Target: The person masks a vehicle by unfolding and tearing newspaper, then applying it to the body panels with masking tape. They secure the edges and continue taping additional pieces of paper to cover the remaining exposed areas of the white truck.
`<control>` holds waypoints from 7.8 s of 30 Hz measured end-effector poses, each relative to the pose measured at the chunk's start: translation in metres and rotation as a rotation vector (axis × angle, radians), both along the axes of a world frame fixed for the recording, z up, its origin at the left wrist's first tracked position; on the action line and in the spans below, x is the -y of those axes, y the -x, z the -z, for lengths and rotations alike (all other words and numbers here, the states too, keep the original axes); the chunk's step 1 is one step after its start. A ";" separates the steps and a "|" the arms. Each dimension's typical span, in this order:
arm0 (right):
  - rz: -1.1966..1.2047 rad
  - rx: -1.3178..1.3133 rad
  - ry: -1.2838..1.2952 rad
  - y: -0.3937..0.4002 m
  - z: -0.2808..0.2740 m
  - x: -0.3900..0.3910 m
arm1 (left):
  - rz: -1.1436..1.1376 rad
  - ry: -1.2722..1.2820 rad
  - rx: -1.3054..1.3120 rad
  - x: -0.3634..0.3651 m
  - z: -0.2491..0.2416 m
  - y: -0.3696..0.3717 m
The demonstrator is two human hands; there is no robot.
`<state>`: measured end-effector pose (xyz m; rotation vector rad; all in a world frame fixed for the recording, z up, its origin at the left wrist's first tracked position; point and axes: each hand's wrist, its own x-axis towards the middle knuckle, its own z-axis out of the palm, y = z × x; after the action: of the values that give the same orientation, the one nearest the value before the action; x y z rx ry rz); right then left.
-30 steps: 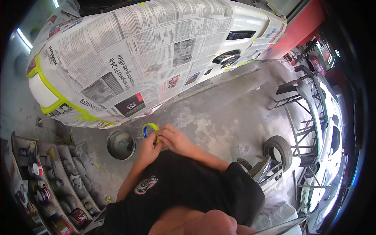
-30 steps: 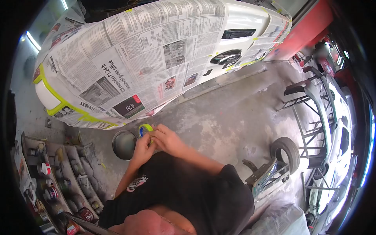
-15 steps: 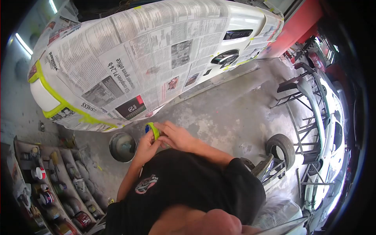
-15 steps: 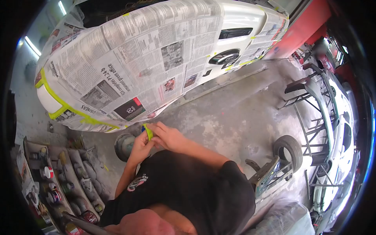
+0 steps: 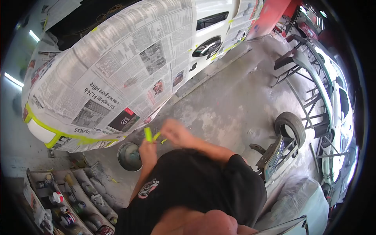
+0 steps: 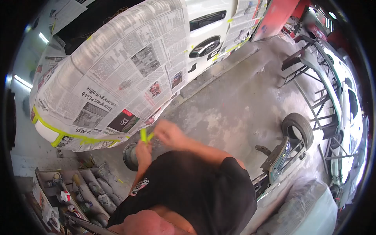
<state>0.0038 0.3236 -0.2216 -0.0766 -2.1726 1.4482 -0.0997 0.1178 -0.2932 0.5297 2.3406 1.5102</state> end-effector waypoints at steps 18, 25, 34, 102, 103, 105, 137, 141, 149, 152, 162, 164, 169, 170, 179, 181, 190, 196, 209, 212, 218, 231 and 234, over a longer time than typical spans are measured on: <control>0.391 -0.139 0.273 0.116 -0.035 -0.301 | 0.103 -0.123 0.262 -0.055 -0.050 -0.047; 0.635 -0.018 -0.241 0.100 -0.054 -0.319 | 0.124 -0.064 0.118 -0.086 -0.071 -0.059; 0.044 -0.175 -0.650 0.066 0.028 -0.231 | 0.267 -0.195 0.052 -0.133 -0.073 -0.044; 0.251 -0.267 -0.169 -0.024 -0.108 -0.190 | -0.340 -0.551 0.193 -0.054 0.013 0.013; 0.218 -0.318 -0.204 -0.018 -0.142 -0.218 | -0.292 -0.549 0.189 -0.050 0.000 0.009; 0.178 -0.399 -0.372 0.012 -0.203 -0.268 | -0.158 -0.462 0.119 -0.048 -0.007 0.005; 0.154 -0.174 -0.722 0.207 -0.274 -0.384 | 0.061 -0.323 0.135 -0.041 0.027 -0.055; 0.183 0.057 -0.739 0.214 -0.284 -0.376 | 0.012 -0.315 0.278 -0.050 0.011 -0.065; 0.549 -0.590 -0.735 0.150 -0.252 -0.275 | -0.168 -0.638 0.327 -0.061 0.002 -0.059; 0.187 -0.212 -0.663 0.104 -0.125 -0.190 | -0.225 -0.747 0.329 -0.065 -0.011 -0.054; -0.560 0.208 -0.182 0.023 0.049 -0.020 | -0.185 -0.705 0.467 -0.049 -0.008 -0.049; -0.604 0.236 -0.222 0.021 0.047 -0.026 | -0.210 -0.697 0.508 -0.046 0.000 -0.055; -0.659 0.352 -0.229 0.020 0.047 -0.021 | -0.241 -0.628 0.589 -0.037 0.000 -0.060; -0.656 0.340 -0.233 0.020 0.050 -0.017 | -0.244 -0.620 0.601 -0.034 0.001 -0.059; -0.452 0.190 -0.096 0.028 0.052 0.047 | -0.171 -0.766 0.756 0.032 -0.004 -0.031; -0.304 0.116 -0.083 0.033 0.056 0.064 | -0.128 -0.727 0.782 0.052 -0.009 -0.010; 0.398 0.316 0.202 -0.052 0.041 0.163 | 0.678 -0.178 0.920 0.045 0.004 0.025; 0.799 0.029 0.674 -0.147 0.059 0.224 | 1.180 0.161 0.805 -0.001 -0.006 -0.048; 1.875 -0.684 1.559 -0.322 0.246 0.460 | 1.707 0.635 0.595 0.007 -0.008 -0.221; 2.185 -1.223 1.896 -0.328 0.358 0.560 | 1.671 0.658 0.583 0.009 -0.004 -0.235; 2.825 -1.853 1.801 -0.355 0.358 0.649 | 1.699 0.686 0.518 0.010 0.003 -0.267; 2.714 -1.082 0.299 -0.475 0.088 0.576 | 2.131 0.482 0.347 0.005 -0.006 -0.324; 2.305 -1.200 0.187 -0.491 0.008 0.537 | 2.303 0.332 0.301 0.022 -0.020 -0.357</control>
<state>0.4945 -0.2132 -0.2301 -0.9854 -0.0737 -0.0276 0.2572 0.0960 -0.2736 1.6491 0.4518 -0.0421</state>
